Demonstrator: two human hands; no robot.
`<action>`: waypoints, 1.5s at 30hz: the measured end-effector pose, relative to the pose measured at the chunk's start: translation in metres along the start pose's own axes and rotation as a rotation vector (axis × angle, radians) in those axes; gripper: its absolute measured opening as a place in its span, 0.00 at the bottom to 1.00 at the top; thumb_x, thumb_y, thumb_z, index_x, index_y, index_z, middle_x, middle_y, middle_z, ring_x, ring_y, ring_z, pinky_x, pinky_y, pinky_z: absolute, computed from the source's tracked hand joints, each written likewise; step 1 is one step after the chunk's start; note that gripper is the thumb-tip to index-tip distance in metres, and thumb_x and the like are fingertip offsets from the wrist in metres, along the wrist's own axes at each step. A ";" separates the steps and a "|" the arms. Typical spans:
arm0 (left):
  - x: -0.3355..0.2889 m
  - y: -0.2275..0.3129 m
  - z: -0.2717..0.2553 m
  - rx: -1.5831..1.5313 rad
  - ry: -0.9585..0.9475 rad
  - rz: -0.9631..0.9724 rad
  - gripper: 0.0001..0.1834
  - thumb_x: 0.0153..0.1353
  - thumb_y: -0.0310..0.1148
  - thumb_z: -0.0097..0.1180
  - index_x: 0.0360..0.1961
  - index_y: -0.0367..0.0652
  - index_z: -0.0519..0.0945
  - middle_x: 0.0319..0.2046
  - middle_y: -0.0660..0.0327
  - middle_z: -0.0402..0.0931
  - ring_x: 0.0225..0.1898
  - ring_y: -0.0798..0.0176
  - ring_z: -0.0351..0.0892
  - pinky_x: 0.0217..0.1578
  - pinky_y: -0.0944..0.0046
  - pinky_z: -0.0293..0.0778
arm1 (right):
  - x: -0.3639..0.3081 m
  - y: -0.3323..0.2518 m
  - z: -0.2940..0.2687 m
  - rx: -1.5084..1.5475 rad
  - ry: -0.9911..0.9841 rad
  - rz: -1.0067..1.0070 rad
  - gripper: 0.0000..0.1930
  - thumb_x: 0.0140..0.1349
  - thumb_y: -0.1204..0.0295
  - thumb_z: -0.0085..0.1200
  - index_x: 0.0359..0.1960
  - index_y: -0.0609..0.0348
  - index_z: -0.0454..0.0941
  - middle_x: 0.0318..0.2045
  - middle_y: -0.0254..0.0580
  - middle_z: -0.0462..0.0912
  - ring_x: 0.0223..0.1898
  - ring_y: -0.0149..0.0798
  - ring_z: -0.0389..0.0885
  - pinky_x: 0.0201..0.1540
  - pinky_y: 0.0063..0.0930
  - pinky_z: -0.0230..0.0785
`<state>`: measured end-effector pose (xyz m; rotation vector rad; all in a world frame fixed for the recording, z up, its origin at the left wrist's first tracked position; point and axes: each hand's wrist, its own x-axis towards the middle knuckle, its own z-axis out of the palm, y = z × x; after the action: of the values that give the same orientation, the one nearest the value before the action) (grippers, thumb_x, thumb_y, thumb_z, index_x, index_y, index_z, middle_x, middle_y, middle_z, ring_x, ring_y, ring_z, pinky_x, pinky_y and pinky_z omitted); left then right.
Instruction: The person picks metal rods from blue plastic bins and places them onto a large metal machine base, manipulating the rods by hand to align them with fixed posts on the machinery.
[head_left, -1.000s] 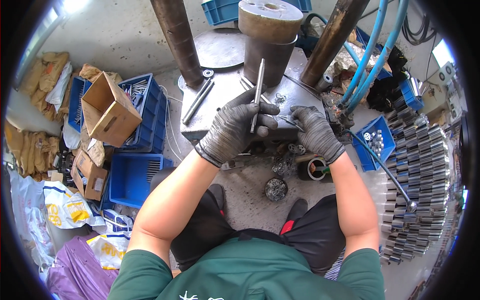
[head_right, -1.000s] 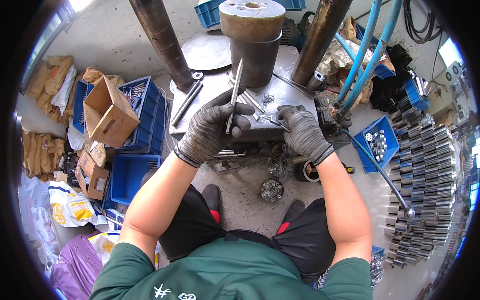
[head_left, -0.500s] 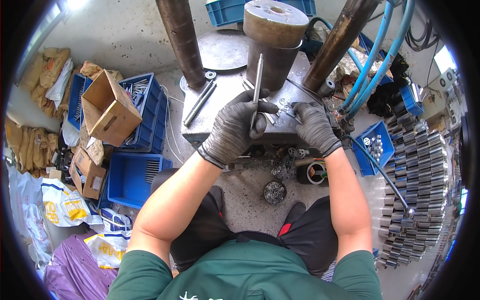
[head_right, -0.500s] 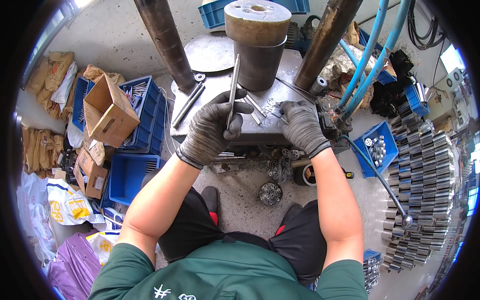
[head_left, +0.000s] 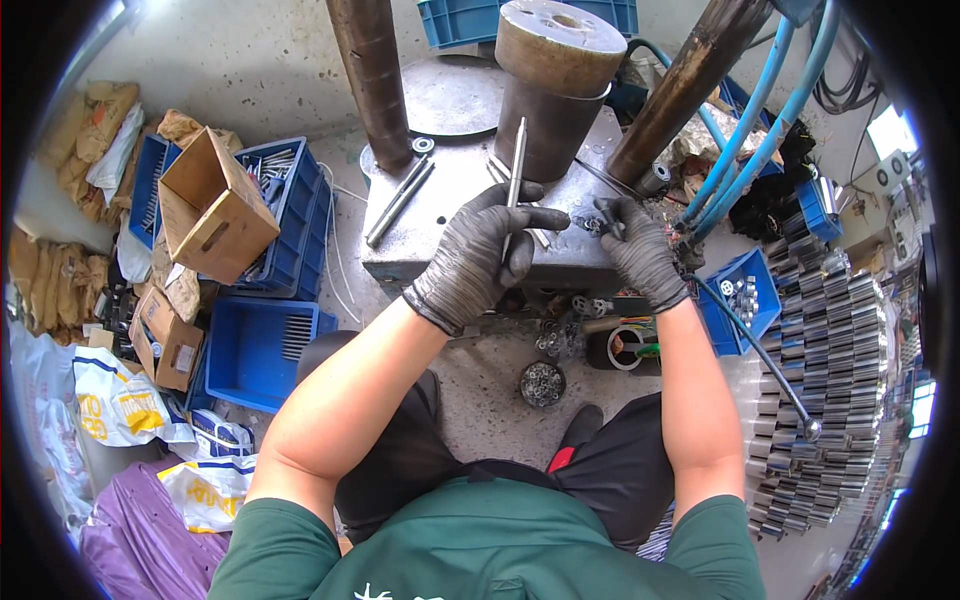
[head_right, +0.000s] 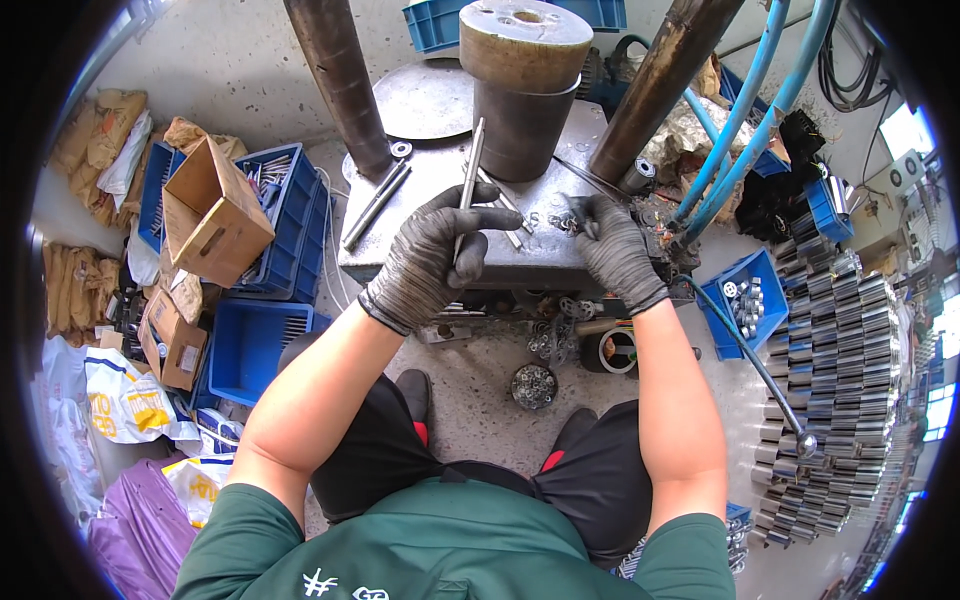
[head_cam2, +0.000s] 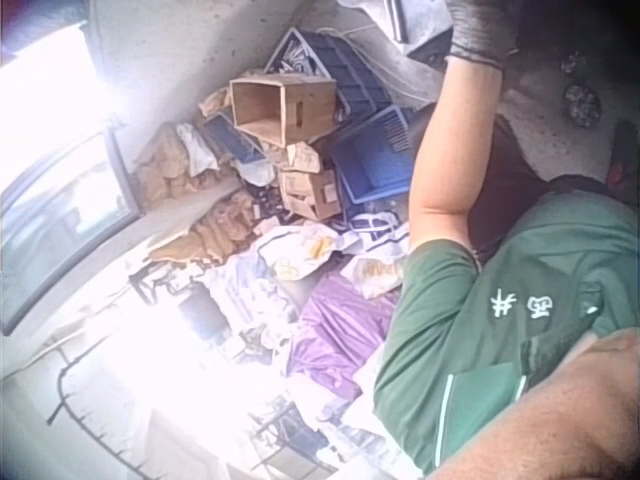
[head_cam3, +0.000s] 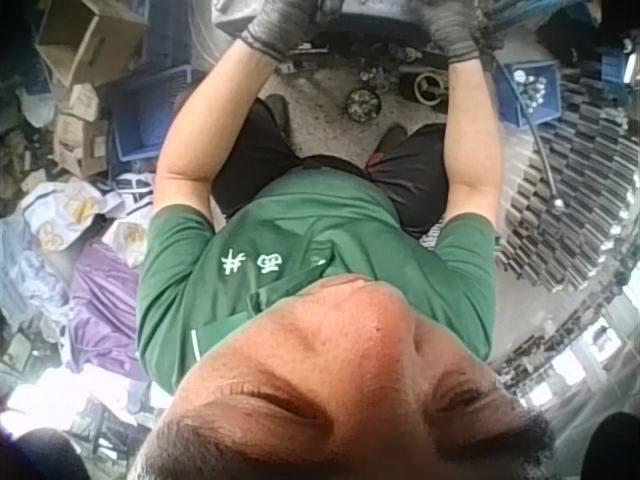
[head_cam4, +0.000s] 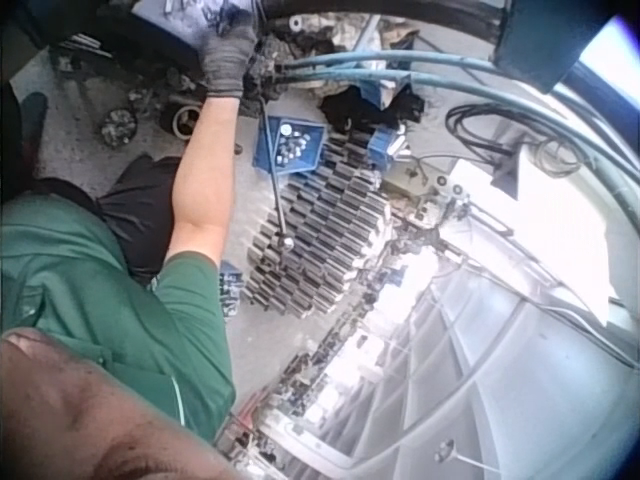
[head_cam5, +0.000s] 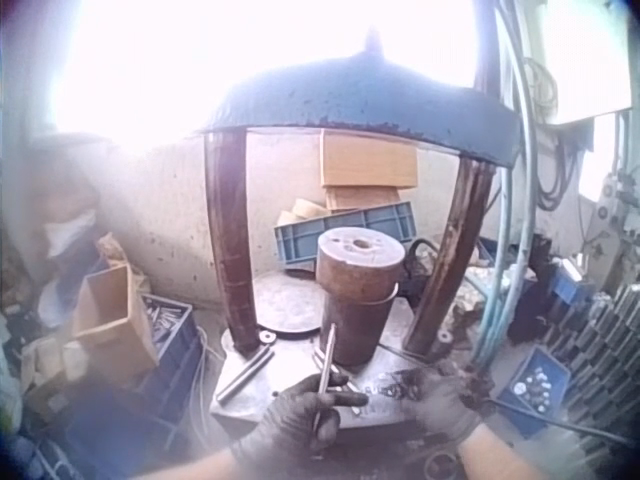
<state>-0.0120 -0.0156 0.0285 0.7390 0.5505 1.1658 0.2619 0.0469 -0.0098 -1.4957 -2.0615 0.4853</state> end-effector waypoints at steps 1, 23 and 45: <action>0.001 -0.003 -0.002 -0.066 -0.024 -0.002 0.23 0.65 0.27 0.51 0.61 0.32 0.69 0.45 0.42 0.83 0.19 0.70 0.74 0.18 0.73 0.70 | -0.001 -0.009 0.000 -0.059 -0.007 -0.105 0.20 0.55 0.74 0.61 0.52 0.62 0.78 0.44 0.59 0.84 0.48 0.59 0.82 0.53 0.46 0.73; -0.003 -0.012 -0.004 -0.058 0.082 -0.125 0.24 0.60 0.29 0.59 0.58 0.36 0.74 0.41 0.56 0.82 0.31 0.68 0.79 0.29 0.69 0.76 | -0.054 0.022 -0.010 -0.197 0.133 -0.344 0.09 0.53 0.73 0.65 0.33 0.60 0.78 0.27 0.48 0.78 0.30 0.50 0.78 0.37 0.44 0.72; -0.006 -0.074 0.056 0.174 0.044 -0.070 0.23 0.65 0.43 0.67 0.54 0.43 0.76 0.29 0.68 0.76 0.25 0.71 0.73 0.25 0.68 0.72 | -0.069 -0.063 0.012 1.157 0.083 0.228 0.16 0.54 0.78 0.65 0.45 0.61 0.77 0.33 0.34 0.80 0.37 0.29 0.75 0.45 0.29 0.74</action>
<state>0.0720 -0.0494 0.0088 0.8368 0.7161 1.0806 0.2237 -0.0380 0.0022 -0.9578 -1.1106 1.3667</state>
